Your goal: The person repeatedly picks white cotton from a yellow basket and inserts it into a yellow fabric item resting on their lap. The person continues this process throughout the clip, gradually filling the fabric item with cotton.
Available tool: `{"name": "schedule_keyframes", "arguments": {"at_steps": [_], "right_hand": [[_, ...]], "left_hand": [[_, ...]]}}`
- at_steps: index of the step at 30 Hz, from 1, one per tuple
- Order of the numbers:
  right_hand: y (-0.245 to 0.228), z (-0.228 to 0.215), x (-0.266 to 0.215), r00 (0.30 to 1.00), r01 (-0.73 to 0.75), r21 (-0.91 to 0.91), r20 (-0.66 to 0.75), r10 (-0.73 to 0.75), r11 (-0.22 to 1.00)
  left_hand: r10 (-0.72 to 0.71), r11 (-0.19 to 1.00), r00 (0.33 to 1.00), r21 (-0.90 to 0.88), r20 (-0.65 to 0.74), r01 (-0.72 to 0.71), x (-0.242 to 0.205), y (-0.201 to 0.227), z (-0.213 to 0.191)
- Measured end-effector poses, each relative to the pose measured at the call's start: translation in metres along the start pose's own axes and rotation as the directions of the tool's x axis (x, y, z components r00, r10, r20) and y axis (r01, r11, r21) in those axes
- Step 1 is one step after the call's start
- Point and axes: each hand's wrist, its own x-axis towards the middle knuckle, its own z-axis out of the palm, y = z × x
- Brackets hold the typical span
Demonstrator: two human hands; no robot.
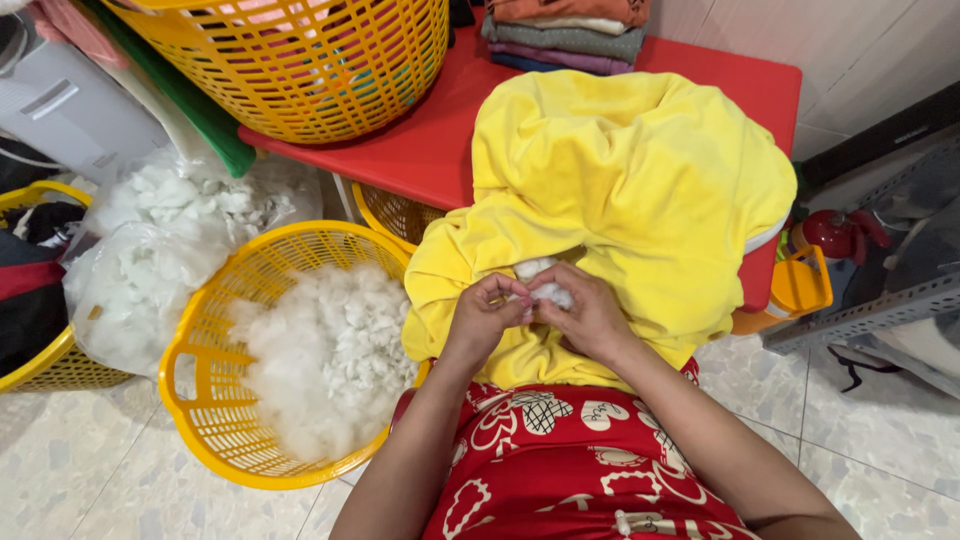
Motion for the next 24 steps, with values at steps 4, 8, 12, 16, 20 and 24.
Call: {"name": "schedule_keyframes", "arguments": {"at_steps": [4, 8, 12, 16, 20, 24], "right_hand": [[0.011, 0.001, -0.001, 0.994, -0.094, 0.04, -0.047, 0.096, 0.995], [0.023, 0.003, -0.003, 0.994, -0.03, 0.057, -0.101, 0.036, 0.998], [0.032, 0.001, -0.002, 0.984, -0.128, 0.053, -0.115, 0.134, 0.99], [0.036, -0.009, -0.001, 0.962, 0.016, 0.174, -0.269, 0.032, 0.985], [0.017, -0.006, -0.004, 0.96, 0.134, 0.181, -0.269, -0.082, 0.974], [-0.013, 0.003, -0.008, 0.946, 0.258, -0.031, -0.196, -0.259, 0.966]], "left_hand": [[0.042, 0.997, 0.999, -0.062, -0.03, -0.044, 0.004, 0.0, -0.004], [0.068, 0.994, 0.995, -0.079, -0.071, -0.074, 0.006, 0.004, -0.012], [0.104, 0.993, 0.984, -0.043, -0.143, -0.111, 0.005, 0.012, -0.024], [0.118, 0.977, 0.935, -0.129, -0.335, -0.17, 0.006, 0.027, -0.049], [0.056, 0.949, 0.959, -0.285, -0.277, -0.137, 0.0, 0.026, -0.042], [-0.114, 0.88, 0.991, -0.471, -0.07, 0.068, -0.002, 0.024, 0.005]]}}
